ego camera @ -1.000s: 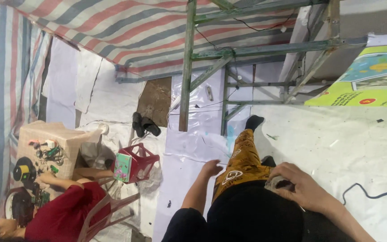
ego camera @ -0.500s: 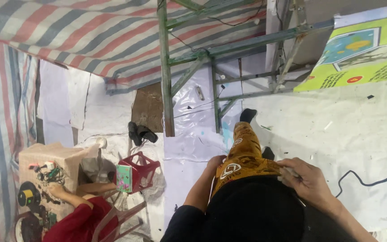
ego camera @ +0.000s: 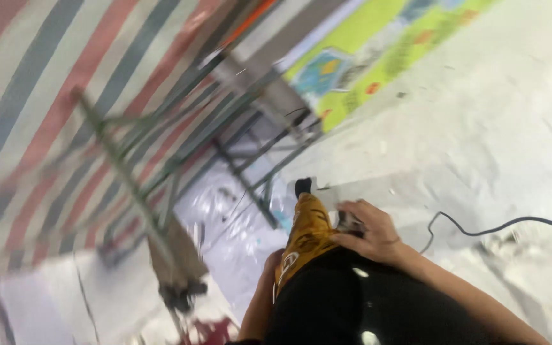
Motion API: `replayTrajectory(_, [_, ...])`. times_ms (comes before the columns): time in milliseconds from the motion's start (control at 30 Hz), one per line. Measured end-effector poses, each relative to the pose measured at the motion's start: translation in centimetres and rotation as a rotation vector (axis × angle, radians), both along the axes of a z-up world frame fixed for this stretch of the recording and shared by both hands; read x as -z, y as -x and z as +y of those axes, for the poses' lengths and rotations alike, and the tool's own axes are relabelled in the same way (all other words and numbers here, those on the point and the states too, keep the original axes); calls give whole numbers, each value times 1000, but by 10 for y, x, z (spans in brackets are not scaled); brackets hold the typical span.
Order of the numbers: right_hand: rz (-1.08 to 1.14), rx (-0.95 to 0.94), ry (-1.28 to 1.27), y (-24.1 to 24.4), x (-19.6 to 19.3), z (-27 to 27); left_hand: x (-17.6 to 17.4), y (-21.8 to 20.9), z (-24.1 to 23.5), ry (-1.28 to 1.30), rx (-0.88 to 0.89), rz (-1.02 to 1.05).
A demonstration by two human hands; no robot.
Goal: Assembling a large printed banner onto a metal frame
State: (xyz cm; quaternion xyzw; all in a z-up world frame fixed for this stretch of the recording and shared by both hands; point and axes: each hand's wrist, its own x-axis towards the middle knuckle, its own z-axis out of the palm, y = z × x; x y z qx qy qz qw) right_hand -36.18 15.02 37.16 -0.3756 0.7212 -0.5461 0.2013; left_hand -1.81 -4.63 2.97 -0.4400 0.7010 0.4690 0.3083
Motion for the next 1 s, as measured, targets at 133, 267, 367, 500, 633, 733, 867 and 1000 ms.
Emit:
replayTrajectory(133, [84, 58, -53, 13, 13, 0, -23, 34, -27, -13, 175, -18])
replayTrajectory(267, [81, 203, 94, 34, 15, -10, -26, 61, -43, -10, 254, -32])
replayTrajectory(367, [77, 249, 224, 62, 17, -19, -10, 80, -55, -9, 270, -43])
replayTrajectory(500, [165, 292, 262, 115, 14, -23, 19, 138, -83, -19, 272, -46])
replayTrajectory(633, [126, 368, 170, 176, 14, -36, 30, 206, -107, 60, 436, -53])
replayTrajectory(733, [65, 465, 94, 216, -18, -47, 24, 246, -122, 63, 494, 138])
replayTrajectory(867, [-13, 592, 108, 252, -8, -49, -35, 308, -136, 29, 446, -127])
replayTrajectory(1000, [-70, 680, 71, 275, -15, -52, -35, 348, -132, 147, 372, 360])
